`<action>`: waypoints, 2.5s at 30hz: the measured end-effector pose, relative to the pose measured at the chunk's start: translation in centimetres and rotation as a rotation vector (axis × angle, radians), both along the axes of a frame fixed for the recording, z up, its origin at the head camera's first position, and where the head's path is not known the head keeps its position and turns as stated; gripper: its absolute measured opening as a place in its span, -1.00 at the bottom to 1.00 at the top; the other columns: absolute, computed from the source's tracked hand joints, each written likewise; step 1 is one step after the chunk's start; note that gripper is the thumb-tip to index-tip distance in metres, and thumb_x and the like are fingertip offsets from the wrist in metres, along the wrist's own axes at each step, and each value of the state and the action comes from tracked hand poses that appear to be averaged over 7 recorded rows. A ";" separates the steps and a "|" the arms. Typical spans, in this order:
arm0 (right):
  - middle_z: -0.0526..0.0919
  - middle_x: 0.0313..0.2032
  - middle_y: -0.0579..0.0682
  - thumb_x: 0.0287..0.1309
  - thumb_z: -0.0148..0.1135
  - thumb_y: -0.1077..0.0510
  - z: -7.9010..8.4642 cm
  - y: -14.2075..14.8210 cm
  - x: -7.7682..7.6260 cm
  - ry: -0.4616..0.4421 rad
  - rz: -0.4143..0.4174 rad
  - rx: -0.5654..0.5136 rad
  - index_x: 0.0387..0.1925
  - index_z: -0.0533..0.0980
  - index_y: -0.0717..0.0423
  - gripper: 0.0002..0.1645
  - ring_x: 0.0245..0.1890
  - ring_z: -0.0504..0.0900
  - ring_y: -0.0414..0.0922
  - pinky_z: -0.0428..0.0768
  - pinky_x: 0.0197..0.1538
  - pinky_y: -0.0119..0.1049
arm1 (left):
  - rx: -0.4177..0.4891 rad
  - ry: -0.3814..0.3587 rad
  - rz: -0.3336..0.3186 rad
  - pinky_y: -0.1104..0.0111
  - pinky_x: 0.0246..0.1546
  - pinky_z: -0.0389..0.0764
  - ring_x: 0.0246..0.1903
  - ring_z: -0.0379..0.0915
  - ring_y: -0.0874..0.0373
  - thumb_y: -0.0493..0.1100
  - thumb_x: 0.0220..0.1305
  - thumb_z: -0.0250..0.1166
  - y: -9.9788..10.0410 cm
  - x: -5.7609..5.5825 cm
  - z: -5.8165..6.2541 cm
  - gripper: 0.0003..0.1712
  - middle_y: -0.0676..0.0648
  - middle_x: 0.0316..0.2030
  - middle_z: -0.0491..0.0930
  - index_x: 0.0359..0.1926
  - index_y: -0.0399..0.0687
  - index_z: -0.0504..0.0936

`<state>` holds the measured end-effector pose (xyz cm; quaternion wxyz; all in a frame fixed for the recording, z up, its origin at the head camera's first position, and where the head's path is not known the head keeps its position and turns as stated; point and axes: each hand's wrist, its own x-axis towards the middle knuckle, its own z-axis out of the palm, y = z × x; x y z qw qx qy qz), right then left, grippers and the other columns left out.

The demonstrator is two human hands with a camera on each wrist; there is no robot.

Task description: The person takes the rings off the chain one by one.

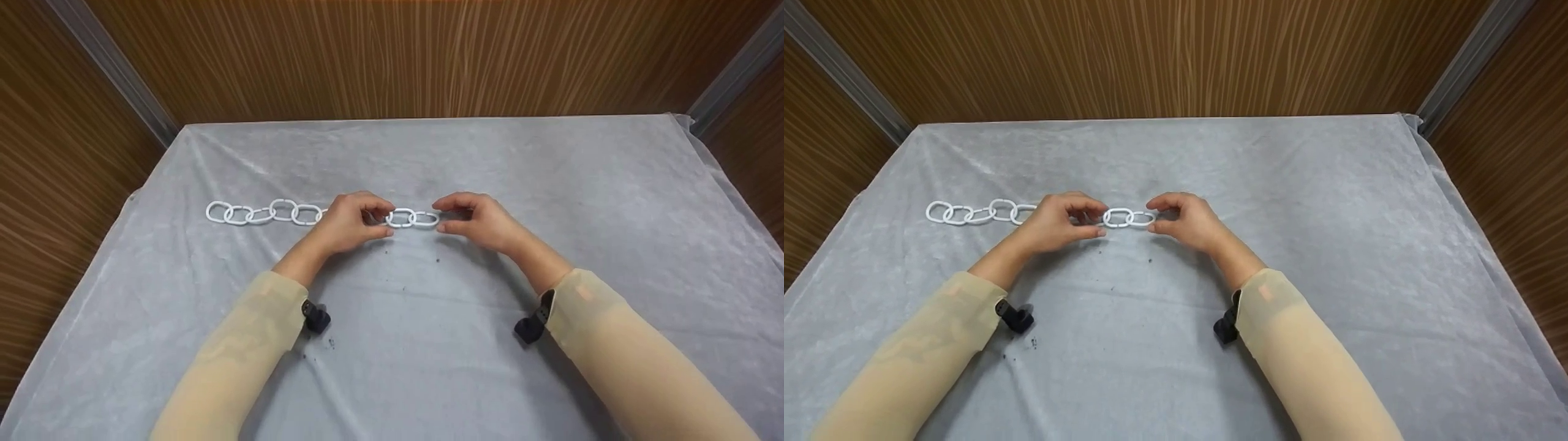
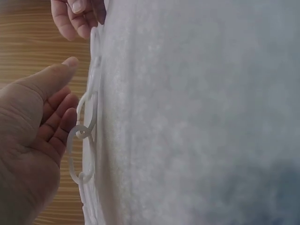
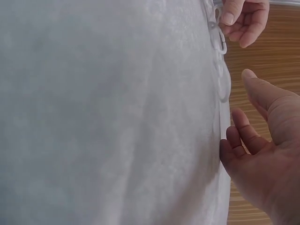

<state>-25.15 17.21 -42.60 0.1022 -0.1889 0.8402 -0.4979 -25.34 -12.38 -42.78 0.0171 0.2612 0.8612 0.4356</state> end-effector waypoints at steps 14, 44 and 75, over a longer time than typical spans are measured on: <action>0.71 0.16 0.12 0.29 0.49 0.23 -0.5 -0.9 -0.3 -0.057 -0.011 0.023 0.18 0.68 0.20 -0.56 0.13 0.61 0.00 0.52 0.14 -0.27 | -0.059 -0.001 -0.017 0.23 -0.04 0.64 -0.14 0.66 0.00 -0.32 0.19 0.59 0.4 -0.7 -0.7 -0.71 -0.17 -0.16 0.73 -0.05 -0.23 0.82; 0.72 -0.01 0.13 0.22 0.55 0.23 -1.2 -1.2 -0.3 0.078 -0.046 0.097 -0.02 0.77 0.18 -0.71 0.08 0.62 0.03 0.50 0.21 -0.13 | -0.102 0.042 -0.004 0.28 -0.09 0.59 -0.19 0.64 -0.01 -0.38 0.27 0.47 1.0 -1.2 -1.0 -0.86 -0.17 -0.22 0.72 -0.14 -0.26 0.80; 0.72 -0.05 0.07 0.25 0.53 0.19 -1.4 -1.1 -0.3 0.056 -0.064 0.084 -0.11 0.79 0.12 -0.81 0.02 0.60 -0.03 0.49 0.15 -0.19 | -0.134 0.093 0.005 0.30 -0.14 0.57 -0.25 0.60 0.03 -0.38 0.25 0.42 1.3 -0.8 -0.7 -0.94 -0.11 -0.30 0.67 -0.30 -0.18 0.79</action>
